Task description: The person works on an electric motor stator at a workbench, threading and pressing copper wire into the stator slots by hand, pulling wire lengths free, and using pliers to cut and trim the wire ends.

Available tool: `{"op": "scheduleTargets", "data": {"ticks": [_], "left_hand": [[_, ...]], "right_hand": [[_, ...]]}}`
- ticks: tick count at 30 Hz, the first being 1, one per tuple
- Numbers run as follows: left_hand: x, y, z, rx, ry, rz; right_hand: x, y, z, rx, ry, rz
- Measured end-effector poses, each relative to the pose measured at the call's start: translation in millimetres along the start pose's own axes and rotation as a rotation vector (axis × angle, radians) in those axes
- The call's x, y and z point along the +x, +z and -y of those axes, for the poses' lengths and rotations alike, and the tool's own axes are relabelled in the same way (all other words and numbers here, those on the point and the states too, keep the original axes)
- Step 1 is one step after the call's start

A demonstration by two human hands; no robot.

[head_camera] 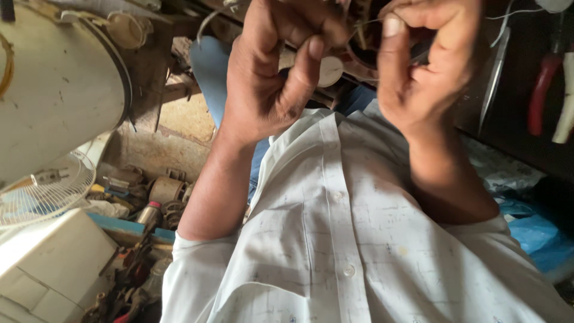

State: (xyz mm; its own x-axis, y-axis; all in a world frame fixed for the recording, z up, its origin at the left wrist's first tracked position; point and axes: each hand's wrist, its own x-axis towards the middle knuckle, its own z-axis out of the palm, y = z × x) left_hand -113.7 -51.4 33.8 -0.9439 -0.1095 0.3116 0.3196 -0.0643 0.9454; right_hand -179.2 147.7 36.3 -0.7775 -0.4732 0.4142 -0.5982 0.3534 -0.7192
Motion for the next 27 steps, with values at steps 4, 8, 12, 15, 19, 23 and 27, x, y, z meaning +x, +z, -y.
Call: {"op": "scheduleTargets", "data": {"ticks": [4, 8, 12, 15, 19, 23, 27], "left_hand": [[-3, 3, -4, -0.135, -0.048, -0.041], [-7, 3, 1, -0.08, -0.06, -0.053], [-13, -5, 2, -0.009, -0.092, -0.02], [-20, -5, 7, -0.033, -0.077, -0.028], [-31, -2, 24, -0.212, -0.12, -0.072], [-37, -1, 36, -0.328, -0.173, -0.113], [-28, 4, 26, -0.408, -0.174, -0.133]], "right_hand": [[3, -10, -2, -0.012, -0.118, 0.115], [23, -13, -5, 0.169, -0.093, 0.339], [52, -16, 3, 0.368, 0.149, 0.58], [65, -17, 9, 0.416, 0.192, 0.694], [56, -12, 10, 0.285, 0.257, 0.66], [42, -7, 2, 0.218, 0.089, 0.552], [35, -3, -4, 0.185, -0.006, 0.43]]}}
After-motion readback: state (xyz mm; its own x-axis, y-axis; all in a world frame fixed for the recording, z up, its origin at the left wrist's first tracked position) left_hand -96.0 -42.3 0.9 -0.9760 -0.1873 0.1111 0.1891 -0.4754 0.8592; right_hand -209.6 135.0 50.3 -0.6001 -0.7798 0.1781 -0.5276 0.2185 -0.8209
